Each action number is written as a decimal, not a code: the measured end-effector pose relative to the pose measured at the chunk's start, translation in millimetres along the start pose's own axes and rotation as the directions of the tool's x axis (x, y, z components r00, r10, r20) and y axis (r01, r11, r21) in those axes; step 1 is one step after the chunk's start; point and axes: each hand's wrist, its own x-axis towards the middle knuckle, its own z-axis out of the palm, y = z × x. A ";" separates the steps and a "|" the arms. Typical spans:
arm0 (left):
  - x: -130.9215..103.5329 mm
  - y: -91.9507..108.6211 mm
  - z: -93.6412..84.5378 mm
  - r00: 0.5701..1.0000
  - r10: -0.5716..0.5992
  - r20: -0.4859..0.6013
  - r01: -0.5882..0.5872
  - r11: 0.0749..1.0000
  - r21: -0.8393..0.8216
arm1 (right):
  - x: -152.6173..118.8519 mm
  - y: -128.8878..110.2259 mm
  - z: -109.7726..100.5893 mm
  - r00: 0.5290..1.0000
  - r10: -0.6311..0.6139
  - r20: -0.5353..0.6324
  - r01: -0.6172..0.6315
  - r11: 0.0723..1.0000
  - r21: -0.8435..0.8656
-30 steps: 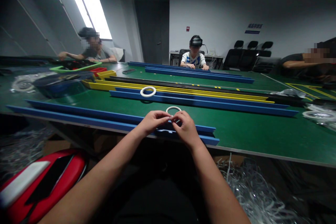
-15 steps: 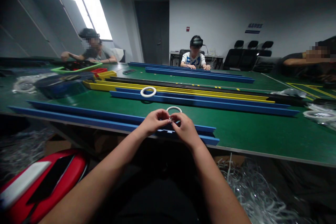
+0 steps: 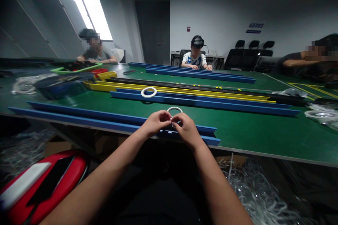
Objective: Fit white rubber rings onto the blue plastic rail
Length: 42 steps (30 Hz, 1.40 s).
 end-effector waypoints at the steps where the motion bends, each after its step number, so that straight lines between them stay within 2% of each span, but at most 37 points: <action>1: -0.3 0.4 0.2 1.000 0.003 -0.001 -0.003 1.000 0.003 | -0.5 -0.1 0.5 1.000 0.011 -0.002 -0.011 1.000 0.003; 4: -0.8 2.9 0.0 1.000 0.004 0.011 -0.004 1.000 -0.024 | -1.5 -1.9 1.1 1.000 0.022 -0.007 -0.022 1.000 0.010; 14: -1.6 15.9 -6.8 0.996 -0.065 0.055 0.073 0.986 -0.149 | -0.1 -4.0 -0.9 0.998 -0.059 0.025 0.059 0.998 -0.017; 25: -0.5 7.2 -7.8 0.994 -0.045 0.103 0.068 0.969 -0.238 | -0.4 -3.1 0.6 0.999 -0.046 0.022 0.048 0.996 -0.079; 35: -0.5 2.6 -6.6 1.000 -0.007 0.023 0.011 0.980 -0.198 | -1.8 -6.1 2.2 0.998 0.029 0.057 -0.026 0.999 -0.046; 39: -0.4 2.5 -6.8 1.000 -0.003 0.024 0.008 0.980 -0.197 | -1.8 -8.8 -2.1 0.989 0.065 0.136 -0.072 0.996 0.050; 42: -0.5 0.5 -7.3 1.000 0.001 0.031 0.004 0.986 -0.166 | -1.5 -9.3 -2.0 0.987 0.091 0.134 -0.104 0.990 0.095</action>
